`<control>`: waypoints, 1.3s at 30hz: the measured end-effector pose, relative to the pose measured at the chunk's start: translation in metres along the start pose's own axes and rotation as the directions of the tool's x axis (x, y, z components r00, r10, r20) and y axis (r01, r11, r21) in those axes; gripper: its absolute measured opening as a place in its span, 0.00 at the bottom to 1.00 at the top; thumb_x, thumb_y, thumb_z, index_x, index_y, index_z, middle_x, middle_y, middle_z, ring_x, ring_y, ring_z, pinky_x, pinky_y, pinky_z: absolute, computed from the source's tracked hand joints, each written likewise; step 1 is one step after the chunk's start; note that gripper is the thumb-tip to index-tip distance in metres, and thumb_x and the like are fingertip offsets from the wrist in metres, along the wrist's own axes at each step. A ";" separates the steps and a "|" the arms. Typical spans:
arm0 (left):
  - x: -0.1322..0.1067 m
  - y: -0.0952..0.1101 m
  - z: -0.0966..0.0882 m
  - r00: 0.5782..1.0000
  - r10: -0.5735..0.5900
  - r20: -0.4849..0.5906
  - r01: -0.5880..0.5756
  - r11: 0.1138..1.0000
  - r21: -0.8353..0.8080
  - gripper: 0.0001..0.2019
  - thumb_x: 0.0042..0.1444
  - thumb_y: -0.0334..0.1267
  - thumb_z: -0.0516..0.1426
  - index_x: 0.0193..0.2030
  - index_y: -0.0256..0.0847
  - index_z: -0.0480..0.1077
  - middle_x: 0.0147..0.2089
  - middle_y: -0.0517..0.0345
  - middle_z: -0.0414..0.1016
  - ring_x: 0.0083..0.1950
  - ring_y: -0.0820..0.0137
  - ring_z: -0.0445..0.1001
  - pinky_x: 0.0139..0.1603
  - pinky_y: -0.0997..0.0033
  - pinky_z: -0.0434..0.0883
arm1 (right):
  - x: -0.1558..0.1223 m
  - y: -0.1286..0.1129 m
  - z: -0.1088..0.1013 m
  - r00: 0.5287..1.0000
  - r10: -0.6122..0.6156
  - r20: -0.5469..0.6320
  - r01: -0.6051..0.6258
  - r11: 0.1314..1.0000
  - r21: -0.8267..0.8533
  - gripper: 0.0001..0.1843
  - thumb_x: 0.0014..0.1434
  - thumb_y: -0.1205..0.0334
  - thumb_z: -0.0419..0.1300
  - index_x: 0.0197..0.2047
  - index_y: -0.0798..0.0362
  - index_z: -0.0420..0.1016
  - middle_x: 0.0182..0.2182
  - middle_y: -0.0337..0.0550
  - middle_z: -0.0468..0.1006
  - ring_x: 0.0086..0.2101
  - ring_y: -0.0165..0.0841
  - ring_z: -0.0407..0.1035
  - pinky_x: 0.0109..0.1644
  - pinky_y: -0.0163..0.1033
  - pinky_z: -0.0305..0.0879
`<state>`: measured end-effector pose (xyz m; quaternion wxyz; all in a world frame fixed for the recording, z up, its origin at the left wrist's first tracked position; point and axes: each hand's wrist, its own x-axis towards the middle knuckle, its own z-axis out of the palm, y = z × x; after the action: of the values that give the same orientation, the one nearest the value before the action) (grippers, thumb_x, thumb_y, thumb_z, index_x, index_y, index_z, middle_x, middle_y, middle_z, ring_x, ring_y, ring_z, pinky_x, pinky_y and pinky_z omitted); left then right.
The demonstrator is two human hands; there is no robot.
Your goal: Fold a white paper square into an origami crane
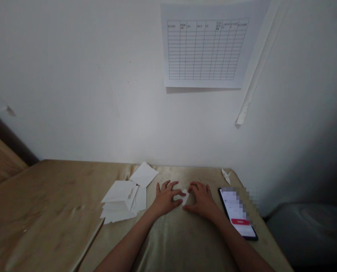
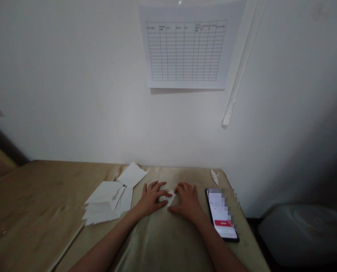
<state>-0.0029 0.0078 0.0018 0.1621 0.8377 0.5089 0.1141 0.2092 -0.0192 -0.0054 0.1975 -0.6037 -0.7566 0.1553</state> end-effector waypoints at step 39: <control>0.000 -0.005 0.005 0.999 0.013 -0.038 -0.014 1.000 -0.019 0.23 0.48 0.51 0.69 0.53 0.66 0.75 0.72 0.58 0.59 0.74 0.45 0.51 0.68 0.24 0.35 | 0.016 0.013 0.004 0.980 0.037 -0.197 -0.024 0.997 0.069 0.04 0.60 0.64 0.61 0.37 0.49 0.78 0.46 0.44 0.78 0.51 0.39 0.68 0.60 0.43 0.57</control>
<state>-0.0049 0.0093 -0.0044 0.1599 0.8372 0.5050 0.1358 0.2153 -0.0005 -0.0129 0.2895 -0.6207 -0.7182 0.1227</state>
